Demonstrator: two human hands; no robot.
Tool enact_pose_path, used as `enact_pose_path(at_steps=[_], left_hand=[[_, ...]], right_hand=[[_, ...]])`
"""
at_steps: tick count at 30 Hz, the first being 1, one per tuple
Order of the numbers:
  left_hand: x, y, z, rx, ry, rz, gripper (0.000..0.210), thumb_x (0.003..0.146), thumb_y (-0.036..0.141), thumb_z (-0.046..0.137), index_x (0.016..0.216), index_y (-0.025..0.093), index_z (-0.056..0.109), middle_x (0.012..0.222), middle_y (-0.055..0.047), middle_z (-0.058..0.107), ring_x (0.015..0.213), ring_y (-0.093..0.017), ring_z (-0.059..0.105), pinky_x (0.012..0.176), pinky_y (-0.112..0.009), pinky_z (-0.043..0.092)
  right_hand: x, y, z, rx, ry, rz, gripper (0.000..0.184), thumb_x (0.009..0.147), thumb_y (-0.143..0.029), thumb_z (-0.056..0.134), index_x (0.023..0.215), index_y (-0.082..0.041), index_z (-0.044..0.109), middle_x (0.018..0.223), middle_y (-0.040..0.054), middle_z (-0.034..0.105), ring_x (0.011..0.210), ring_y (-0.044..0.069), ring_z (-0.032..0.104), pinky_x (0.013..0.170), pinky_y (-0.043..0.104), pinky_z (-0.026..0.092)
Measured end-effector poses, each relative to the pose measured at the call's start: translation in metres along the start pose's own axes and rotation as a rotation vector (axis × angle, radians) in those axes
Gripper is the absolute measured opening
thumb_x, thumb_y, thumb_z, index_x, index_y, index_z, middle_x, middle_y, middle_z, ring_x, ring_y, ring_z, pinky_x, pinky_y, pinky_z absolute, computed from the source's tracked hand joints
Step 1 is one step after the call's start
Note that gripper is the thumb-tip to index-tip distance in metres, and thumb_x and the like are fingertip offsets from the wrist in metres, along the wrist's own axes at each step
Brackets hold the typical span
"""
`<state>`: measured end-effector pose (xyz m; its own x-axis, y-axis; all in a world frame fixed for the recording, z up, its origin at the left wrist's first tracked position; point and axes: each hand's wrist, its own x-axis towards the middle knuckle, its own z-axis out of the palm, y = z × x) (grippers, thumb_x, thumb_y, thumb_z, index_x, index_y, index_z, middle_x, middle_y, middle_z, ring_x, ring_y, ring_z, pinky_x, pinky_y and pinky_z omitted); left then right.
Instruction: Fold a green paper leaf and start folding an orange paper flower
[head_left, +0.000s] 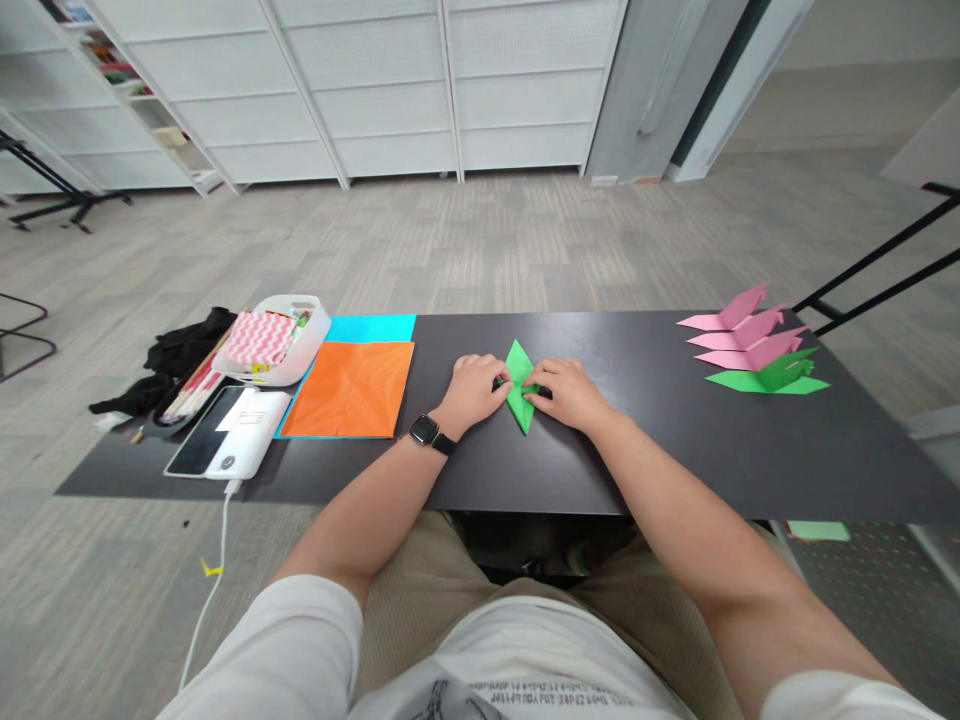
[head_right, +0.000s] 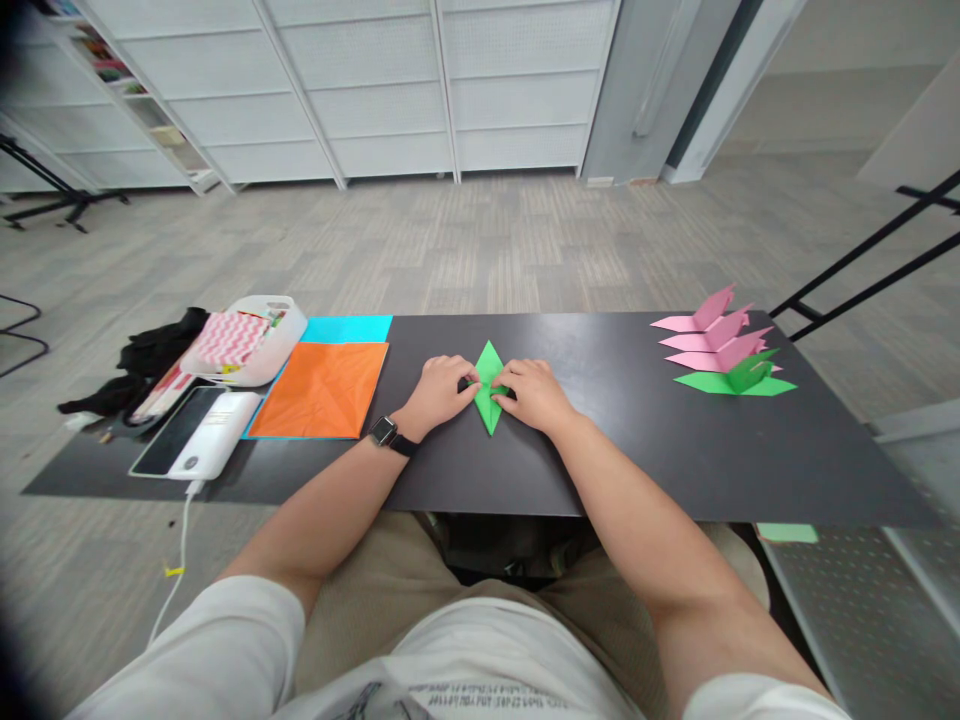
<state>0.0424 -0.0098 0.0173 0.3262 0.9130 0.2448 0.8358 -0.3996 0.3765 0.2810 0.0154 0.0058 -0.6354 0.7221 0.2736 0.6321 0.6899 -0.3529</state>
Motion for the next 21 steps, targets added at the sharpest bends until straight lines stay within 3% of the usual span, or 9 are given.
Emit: enact_pose_path(at_steps=[5,11,21], left_hand=[[0.0015,0.0023,0.001,0.028,-0.004,-0.005,0.003,0.099,0.028,0.07,0.1,0.025,0.07,0.104,-0.005,0.073,0.104,-0.027,0.064,0.106,-0.05,0.043],[0.0022,0.0012,0.0018,0.041,0.0,-0.001,0.005,0.1,0.029,0.07,0.101,0.025,0.069,0.106,-0.005,0.072,0.106,-0.028,0.063,0.108,-0.05,0.042],[-0.0014,0.0034,0.0015,0.092,0.06,-0.002,0.01,0.101,0.034,0.069,0.104,0.025,0.07,0.114,-0.008,0.07,0.109,-0.03,0.062,0.103,-0.05,0.044]], right_hand=[[-0.0002,-0.0013,0.0003,-0.019,0.012,0.021,0.017,0.097,-0.032,0.075,0.113,-0.027,0.074,0.11,0.0058,0.074,0.107,0.028,0.064,0.094,0.043,0.04],[-0.0001,-0.002,0.002,-0.032,0.0,-0.033,0.021,0.101,-0.029,0.069,0.118,-0.032,0.08,0.111,0.0066,0.073,0.108,0.028,0.063,0.096,0.044,0.04],[0.0001,0.0025,0.0036,-0.074,0.012,0.038,0.022,0.102,-0.03,0.068,0.118,-0.033,0.083,0.112,0.0084,0.072,0.107,0.029,0.061,0.093,0.047,0.041]])
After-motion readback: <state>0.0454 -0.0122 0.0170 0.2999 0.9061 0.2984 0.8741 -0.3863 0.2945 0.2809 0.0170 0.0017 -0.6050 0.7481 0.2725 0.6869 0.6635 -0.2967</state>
